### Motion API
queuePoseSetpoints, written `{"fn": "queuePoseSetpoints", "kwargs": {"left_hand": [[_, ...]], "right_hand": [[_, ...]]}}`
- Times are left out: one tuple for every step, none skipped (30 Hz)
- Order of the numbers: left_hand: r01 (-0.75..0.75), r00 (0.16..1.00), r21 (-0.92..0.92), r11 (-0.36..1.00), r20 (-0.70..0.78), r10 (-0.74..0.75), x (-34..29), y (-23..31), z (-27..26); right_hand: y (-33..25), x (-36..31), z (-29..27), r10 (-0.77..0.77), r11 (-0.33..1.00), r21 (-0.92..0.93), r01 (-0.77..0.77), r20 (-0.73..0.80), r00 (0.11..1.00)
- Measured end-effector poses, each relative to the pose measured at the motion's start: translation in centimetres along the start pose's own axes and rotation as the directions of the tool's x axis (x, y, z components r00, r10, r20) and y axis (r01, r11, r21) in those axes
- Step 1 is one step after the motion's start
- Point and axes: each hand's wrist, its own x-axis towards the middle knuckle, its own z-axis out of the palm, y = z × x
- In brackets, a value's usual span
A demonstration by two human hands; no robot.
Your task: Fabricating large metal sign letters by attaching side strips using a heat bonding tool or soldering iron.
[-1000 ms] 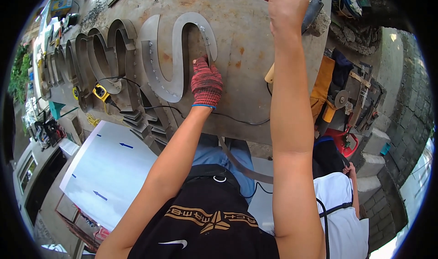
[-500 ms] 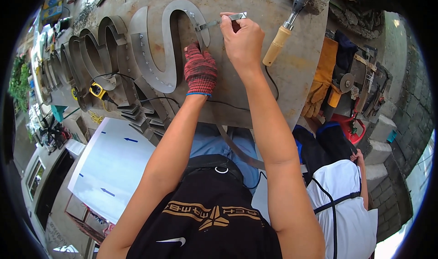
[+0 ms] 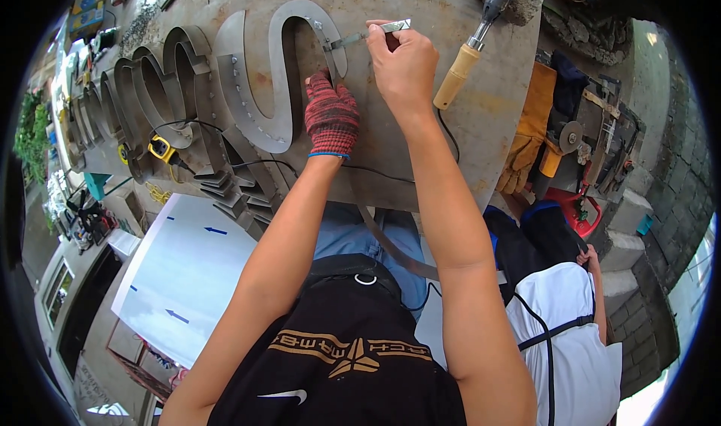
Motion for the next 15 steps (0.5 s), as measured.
{"fn": "queuePoseSetpoints", "kwargs": {"left_hand": [[-0.009, 1.0, -0.005, 1.0, -0.013, 0.009, 0.0, 0.0, 0.0], [-0.009, 1.0, -0.005, 1.0, -0.015, 0.009, 0.0, 0.0, 0.0], [-0.013, 1.0, -0.001, 1.0, -0.019, 0.013, -0.1, -0.1, 0.0], [-0.019, 0.999, 0.002, 1.0, -0.026, 0.019, 0.0, -0.2, 0.1], [-0.021, 0.999, 0.0, 1.0, -0.03, 0.021, 0.0, -0.3, 0.2], [-0.031, 0.999, 0.008, 0.999, -0.037, 0.032, 0.0, -0.4, 0.3], [-0.041, 0.998, 0.017, 0.999, -0.042, 0.042, -0.1, -0.5, 0.4], [-0.043, 0.998, 0.016, 0.999, -0.045, 0.044, -0.1, -0.6, 0.5], [-0.035, 0.998, 0.02, 0.999, -0.042, 0.035, -0.1, -0.7, 0.5], [-0.027, 0.999, 0.022, 0.999, -0.037, 0.028, 0.0, -0.6, 0.5], [-0.029, 0.999, 0.02, 0.999, -0.038, 0.029, 0.0, -0.6, 0.5], [-0.016, 0.999, 0.026, 1.0, -0.03, 0.017, -0.2, -0.7, 0.4], [-0.002, 1.0, 0.032, 0.999, -0.021, 0.002, -0.3, -0.5, 0.3], [0.002, 1.0, 0.03, 1.0, -0.022, -0.001, -0.2, -0.4, 0.2], [-0.01, 1.0, 0.022, 1.0, -0.027, 0.011, 0.0, -0.3, 0.2]], "right_hand": [[-0.1, 0.1, 0.0, -0.008, 0.999, 0.038, 0.008, -0.004, 1.0], [-0.2, 0.2, -0.2, -0.009, 0.999, 0.039, 0.009, -0.003, 1.0], [-0.4, 0.5, -0.4, 0.025, 0.998, 0.055, -0.025, 0.008, 1.0], [-0.9, 0.9, -0.6, 0.056, 0.996, 0.071, -0.057, 0.019, 0.998], [-1.6, 1.4, -0.7, 0.051, 0.996, 0.072, -0.052, 0.019, 0.999], [-2.3, 2.2, -0.8, 0.008, 0.993, 0.118, -0.006, -0.014, 1.0], [-2.9, 2.8, -1.0, -0.032, 0.986, 0.162, 0.04, -0.049, 0.998], [-3.3, 3.3, -1.1, -0.036, 0.986, 0.162, 0.044, -0.049, 0.998], [-3.6, 3.9, -1.3, -0.031, 0.998, 0.047, 0.031, -0.013, 0.999], [-3.8, 4.2, -1.4, -0.021, 0.997, -0.07, 0.022, 0.019, 1.0], [-3.8, 3.8, -1.4, -0.023, 0.997, -0.072, 0.025, 0.018, 1.0], [-3.6, 3.0, -1.4, -0.002, 0.99, -0.142, 0.006, 0.033, 0.999], [-3.4, 2.3, -1.4, 0.022, 0.977, -0.214, -0.011, 0.047, 0.999], [-3.0, 1.8, -1.3, 0.022, 0.976, -0.216, -0.011, 0.05, 0.999], [-2.5, 1.4, -1.1, 0.045, 0.979, -0.198, -0.036, 0.042, 0.998]]}}
